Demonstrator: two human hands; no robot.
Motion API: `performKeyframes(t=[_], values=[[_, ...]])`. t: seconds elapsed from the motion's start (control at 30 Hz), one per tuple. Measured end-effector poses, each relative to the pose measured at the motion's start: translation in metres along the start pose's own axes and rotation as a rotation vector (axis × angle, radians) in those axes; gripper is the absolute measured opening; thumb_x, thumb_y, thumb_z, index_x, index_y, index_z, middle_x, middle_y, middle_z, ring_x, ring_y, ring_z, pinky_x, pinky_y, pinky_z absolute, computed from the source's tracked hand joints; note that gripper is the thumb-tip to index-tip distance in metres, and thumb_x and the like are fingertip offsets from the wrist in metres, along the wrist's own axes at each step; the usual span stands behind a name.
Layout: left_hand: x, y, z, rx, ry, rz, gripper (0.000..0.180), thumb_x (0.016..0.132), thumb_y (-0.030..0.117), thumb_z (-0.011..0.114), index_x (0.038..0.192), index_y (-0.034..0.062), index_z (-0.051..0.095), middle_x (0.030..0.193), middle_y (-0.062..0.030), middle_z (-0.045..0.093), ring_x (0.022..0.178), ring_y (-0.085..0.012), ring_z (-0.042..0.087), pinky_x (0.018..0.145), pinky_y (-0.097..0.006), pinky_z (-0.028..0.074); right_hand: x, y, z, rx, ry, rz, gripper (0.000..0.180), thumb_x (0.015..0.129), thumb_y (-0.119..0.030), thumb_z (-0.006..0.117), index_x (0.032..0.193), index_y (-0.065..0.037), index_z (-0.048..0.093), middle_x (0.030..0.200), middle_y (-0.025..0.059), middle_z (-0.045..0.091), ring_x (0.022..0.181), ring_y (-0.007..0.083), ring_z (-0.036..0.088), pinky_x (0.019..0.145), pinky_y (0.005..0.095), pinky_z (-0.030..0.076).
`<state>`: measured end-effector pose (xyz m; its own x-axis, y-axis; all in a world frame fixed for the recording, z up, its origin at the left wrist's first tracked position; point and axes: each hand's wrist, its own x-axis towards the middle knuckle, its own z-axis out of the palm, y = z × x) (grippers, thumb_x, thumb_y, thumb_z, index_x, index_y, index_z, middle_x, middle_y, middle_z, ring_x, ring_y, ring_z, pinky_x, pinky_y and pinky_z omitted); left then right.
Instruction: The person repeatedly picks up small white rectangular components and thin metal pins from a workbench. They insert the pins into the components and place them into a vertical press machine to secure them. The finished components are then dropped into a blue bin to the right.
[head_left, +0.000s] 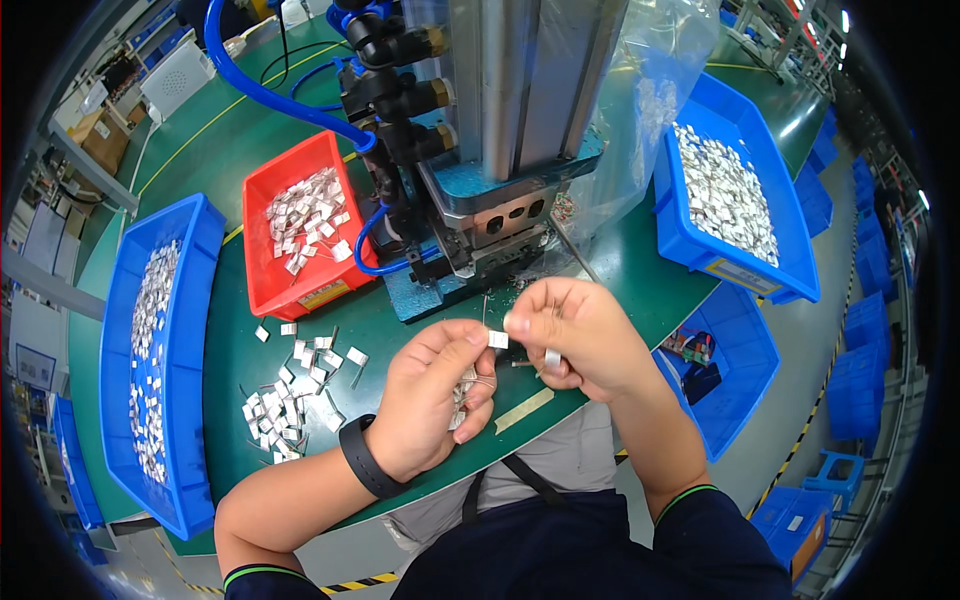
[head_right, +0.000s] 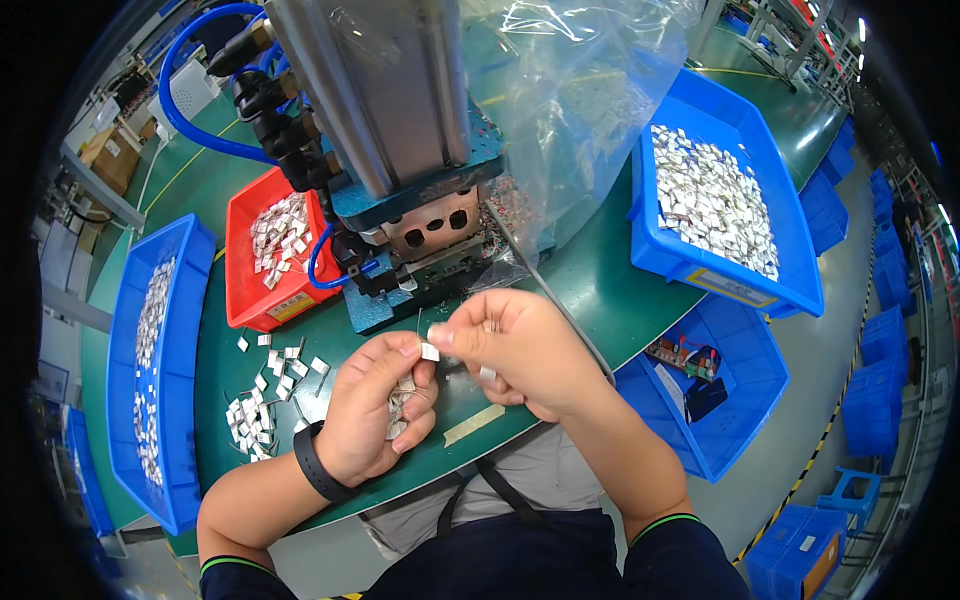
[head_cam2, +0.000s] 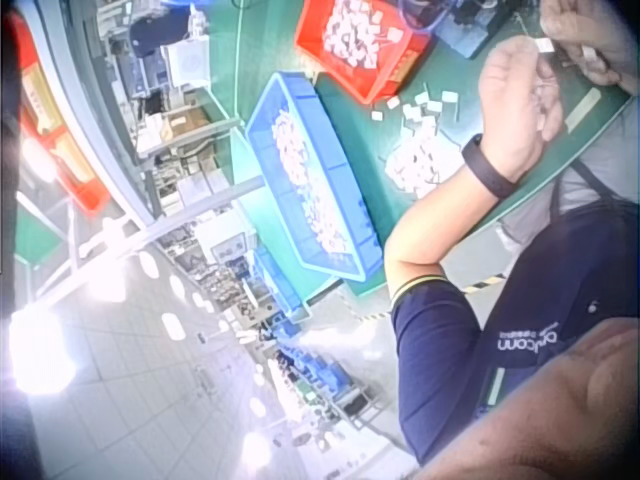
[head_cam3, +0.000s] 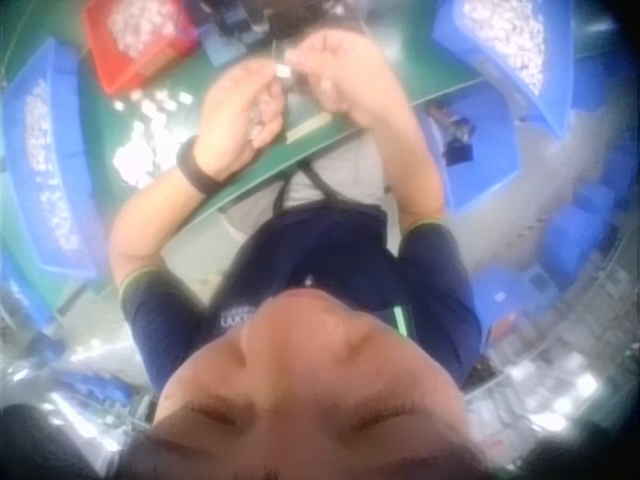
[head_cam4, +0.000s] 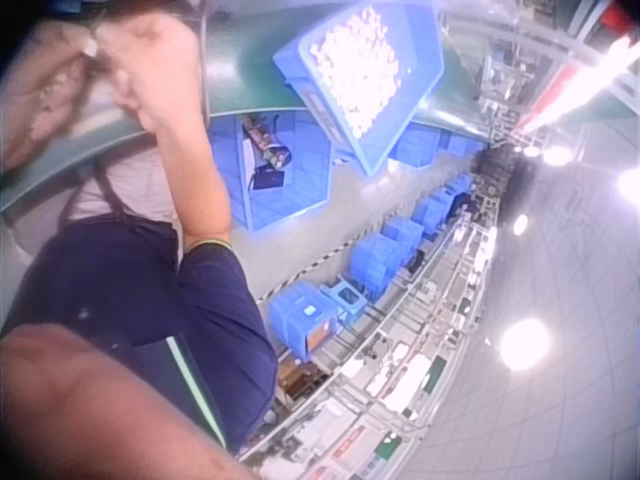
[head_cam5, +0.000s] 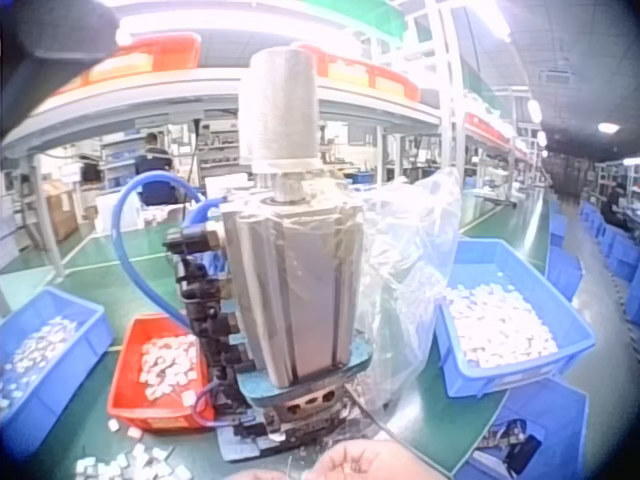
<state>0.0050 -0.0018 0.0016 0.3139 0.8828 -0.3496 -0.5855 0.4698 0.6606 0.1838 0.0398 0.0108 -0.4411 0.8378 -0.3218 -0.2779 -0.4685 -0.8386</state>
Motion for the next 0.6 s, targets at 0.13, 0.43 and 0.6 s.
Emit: performKeyframes(t=[0.13,0.43,0.6], values=[[0.000,0.000,0.001,-0.002,0.002,0.020,0.010,0.097,0.016,0.050,0.099,0.0064,0.051,0.079,-0.0051,0.052,0.055,-0.0100,0.044,0.034,-0.020,0.032,-0.005,0.005,0.009,-0.055,-0.008,0.021,0.016,0.088,-0.014,0.067,0.087,-0.001,0.059,0.063,-0.0007,0.053,0.044,0.0009,0.038,0.036,0.0174,0.025],[0.000,0.000,-0.001,-0.027,-0.038,-0.008,0.010,0.097,0.015,0.050,0.102,0.0068,0.053,0.079,-0.0055,0.052,0.055,-0.0108,0.044,0.034,-0.020,0.032,0.005,-0.004,-0.003,0.106,0.117,-0.212,0.018,0.087,-0.012,0.068,0.081,0.000,0.057,0.060,0.0024,0.053,0.040,0.0018,0.036,0.034,0.0193,0.021],[0.000,0.000,-0.001,-0.027,-0.048,-0.015,0.010,0.097,0.015,0.050,0.102,0.0066,0.053,0.079,-0.0054,0.052,0.055,-0.0107,0.044,0.034,-0.020,0.032,0.015,-0.009,-0.002,0.136,0.162,-0.245,0.023,0.087,-0.012,0.066,0.072,-0.002,0.051,0.058,0.0018,0.049,0.038,0.0032,0.035,0.033,0.0211,0.021]])
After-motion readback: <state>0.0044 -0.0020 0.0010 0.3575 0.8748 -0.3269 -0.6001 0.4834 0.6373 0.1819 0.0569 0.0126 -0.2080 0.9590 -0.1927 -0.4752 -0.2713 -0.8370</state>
